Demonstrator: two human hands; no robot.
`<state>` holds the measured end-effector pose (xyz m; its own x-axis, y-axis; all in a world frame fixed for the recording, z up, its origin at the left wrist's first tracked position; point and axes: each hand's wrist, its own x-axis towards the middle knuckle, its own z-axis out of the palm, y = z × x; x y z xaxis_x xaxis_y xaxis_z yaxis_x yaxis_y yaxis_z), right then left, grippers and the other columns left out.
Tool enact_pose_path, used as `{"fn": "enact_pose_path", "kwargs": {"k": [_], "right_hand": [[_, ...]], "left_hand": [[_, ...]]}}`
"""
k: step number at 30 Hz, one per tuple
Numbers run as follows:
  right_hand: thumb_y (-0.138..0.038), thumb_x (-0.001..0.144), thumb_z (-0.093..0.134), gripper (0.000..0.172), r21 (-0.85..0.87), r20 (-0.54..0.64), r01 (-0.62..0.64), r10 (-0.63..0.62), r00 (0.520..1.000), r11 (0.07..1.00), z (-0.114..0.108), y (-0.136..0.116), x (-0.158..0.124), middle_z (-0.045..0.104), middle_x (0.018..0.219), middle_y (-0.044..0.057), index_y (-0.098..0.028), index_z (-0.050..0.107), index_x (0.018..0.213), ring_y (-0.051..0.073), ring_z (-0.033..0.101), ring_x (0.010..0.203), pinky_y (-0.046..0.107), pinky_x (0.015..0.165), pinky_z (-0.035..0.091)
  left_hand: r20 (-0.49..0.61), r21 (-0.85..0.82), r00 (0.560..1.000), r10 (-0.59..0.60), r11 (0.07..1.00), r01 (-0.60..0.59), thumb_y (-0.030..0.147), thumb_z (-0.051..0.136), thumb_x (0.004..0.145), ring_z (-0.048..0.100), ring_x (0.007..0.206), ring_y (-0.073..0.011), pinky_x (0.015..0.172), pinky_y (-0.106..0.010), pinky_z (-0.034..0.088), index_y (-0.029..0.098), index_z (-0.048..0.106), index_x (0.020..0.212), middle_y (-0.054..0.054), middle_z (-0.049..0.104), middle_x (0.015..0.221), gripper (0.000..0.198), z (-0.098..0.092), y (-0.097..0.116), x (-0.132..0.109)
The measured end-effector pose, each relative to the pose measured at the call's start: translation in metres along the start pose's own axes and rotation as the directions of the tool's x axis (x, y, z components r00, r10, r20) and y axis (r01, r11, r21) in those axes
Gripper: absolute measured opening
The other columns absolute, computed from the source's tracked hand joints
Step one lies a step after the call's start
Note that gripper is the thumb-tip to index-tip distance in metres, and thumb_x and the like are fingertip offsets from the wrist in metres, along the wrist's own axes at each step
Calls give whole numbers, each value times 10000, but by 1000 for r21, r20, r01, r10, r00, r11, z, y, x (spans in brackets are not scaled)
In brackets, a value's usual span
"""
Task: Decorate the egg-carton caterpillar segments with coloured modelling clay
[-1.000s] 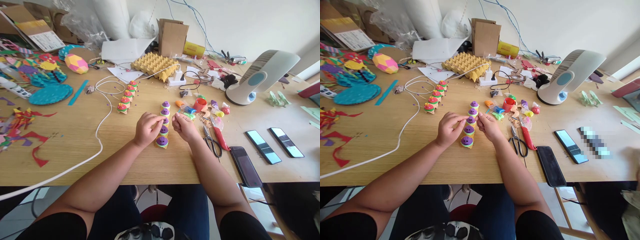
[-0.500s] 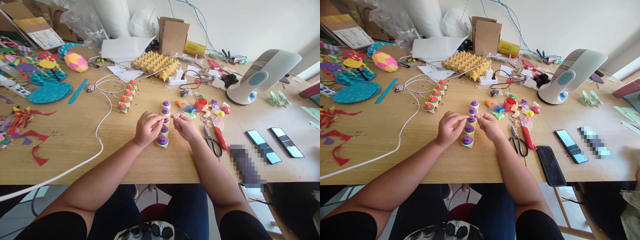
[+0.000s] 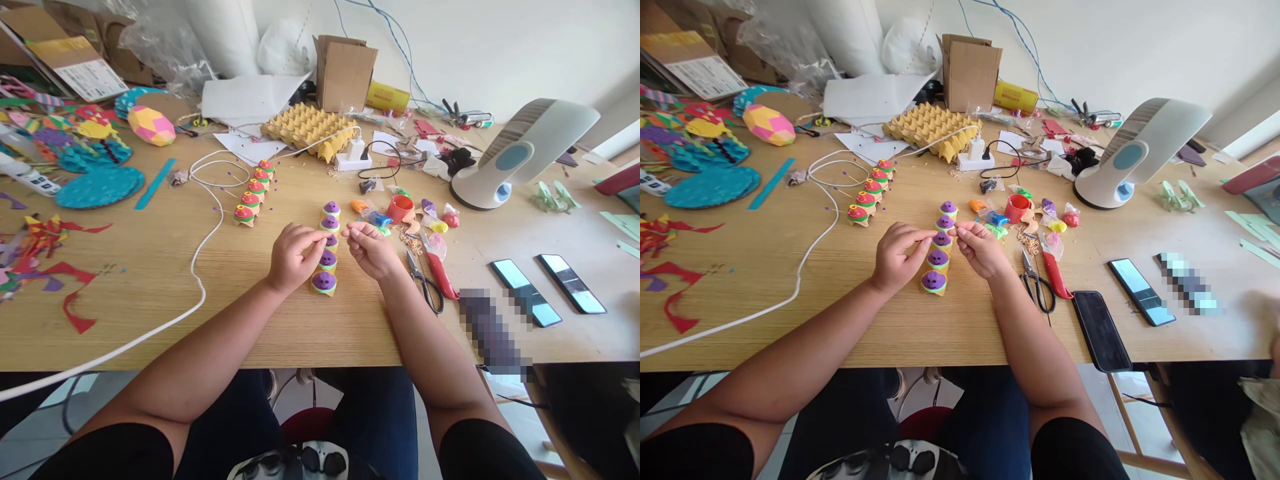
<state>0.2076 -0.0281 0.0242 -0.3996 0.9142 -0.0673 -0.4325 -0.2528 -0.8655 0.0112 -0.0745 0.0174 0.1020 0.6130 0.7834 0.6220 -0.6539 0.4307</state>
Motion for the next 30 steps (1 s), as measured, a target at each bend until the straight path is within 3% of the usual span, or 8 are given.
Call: {"fn": "enact_pose_path", "kwargs": {"k": [5,11,13,18,23,28,30], "right_hand": [[-485,719,853,412,-39,-3,-10,10,1000,999,1,-2,-1,542,588,-52,-179,577,722,37,270,469,190,424,183],[-547,804,753,557,-143,-21,4,-7,1000,990,-1,-2,0,284,451,-85,-202,398,547,53,215,430,238,433,130],[-565,805,748,566,-165,-6,23,-24,1000,986,-1,-1,0,303,449,-81,-200,404,542,54,221,431,246,443,130],[-557,707,840,475,-197,13,61,-60,998,979,-2,1,0,545,631,-46,-193,535,721,52,290,489,238,475,171],[-681,793,704,546,-339,-9,17,-22,1000,941,-4,4,0,425,455,-53,-188,553,611,77,327,458,259,485,210],[-618,750,781,478,-348,17,36,-33,999,937,-3,5,-2,551,567,-31,-180,605,676,70,368,490,251,497,224],[-628,763,764,491,-365,24,34,-27,999,930,-2,5,-2,512,525,-39,-180,596,651,72,352,480,254,495,220]], "left_hand": [[-4,-2,1000,4,1000,-4,189,599,960,658,865,-174,828,-336,506,214,743,1047,-32,761,924,170,0,0,0],[1,-4,1000,2,1000,-2,197,603,960,669,873,-174,833,-342,508,220,742,1044,-30,764,930,164,1,-2,-1],[-5,-3,1000,2,1000,-2,200,606,960,670,875,-173,833,-341,509,220,742,1043,-30,764,934,161,1,-3,-1],[-16,7,1000,-6,1000,6,211,601,967,672,875,-172,834,-341,508,224,743,1039,-26,768,939,161,1,-4,-1],[-2,13,1000,-7,1000,7,228,588,976,676,880,-177,836,-348,508,225,742,1041,-30,768,945,168,1,-4,-1],[-1,15,1000,13,1000,-13,200,595,966,667,864,-177,822,-343,504,217,740,1044,-32,765,929,166,1,-4,-1],[5,16,1000,13,1000,-13,200,591,967,665,862,-176,820,-344,502,217,738,1046,-32,765,928,167,1,-3,-1]]}}
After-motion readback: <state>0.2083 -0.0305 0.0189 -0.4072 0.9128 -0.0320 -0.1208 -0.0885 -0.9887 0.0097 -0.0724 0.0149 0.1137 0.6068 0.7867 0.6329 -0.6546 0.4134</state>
